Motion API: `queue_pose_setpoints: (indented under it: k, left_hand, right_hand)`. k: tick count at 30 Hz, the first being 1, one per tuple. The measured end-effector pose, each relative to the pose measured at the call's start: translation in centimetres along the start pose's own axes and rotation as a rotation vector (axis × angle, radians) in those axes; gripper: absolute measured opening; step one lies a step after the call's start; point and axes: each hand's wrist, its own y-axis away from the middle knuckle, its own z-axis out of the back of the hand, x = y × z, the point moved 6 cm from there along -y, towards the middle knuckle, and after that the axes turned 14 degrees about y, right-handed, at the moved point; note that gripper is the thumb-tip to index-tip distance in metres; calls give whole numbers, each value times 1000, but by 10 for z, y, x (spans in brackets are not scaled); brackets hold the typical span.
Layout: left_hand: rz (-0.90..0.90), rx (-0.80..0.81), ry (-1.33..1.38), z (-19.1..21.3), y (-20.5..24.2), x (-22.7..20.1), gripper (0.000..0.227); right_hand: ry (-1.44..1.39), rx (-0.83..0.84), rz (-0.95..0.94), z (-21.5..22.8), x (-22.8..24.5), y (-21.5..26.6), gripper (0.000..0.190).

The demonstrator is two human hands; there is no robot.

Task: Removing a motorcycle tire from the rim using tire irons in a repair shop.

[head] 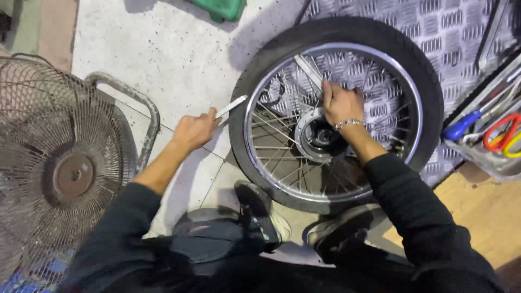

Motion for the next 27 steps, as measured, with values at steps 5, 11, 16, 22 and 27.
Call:
queue_pose_setpoints:
  k: [5, 11, 16, 22, 27]
  left_hand:
    - [138, 85, 340, 32, 5, 13, 31]
    - [202, 191, 511, 48, -39, 33, 37]
    - [224, 295, 429, 58, -74, 34, 45]
    - [134, 404, 481, 39, -114, 54, 47]
    - [87, 523, 454, 22, -126, 59, 45]
  right_hand:
    - [17, -53, 14, 13, 2, 0, 65]
    - [59, -64, 7, 11, 1, 1, 68]
    - [3, -3, 3, 37, 11, 7, 72]
    - [65, 14, 29, -5, -7, 8, 62]
    - [104, -64, 51, 3, -5, 14, 56]
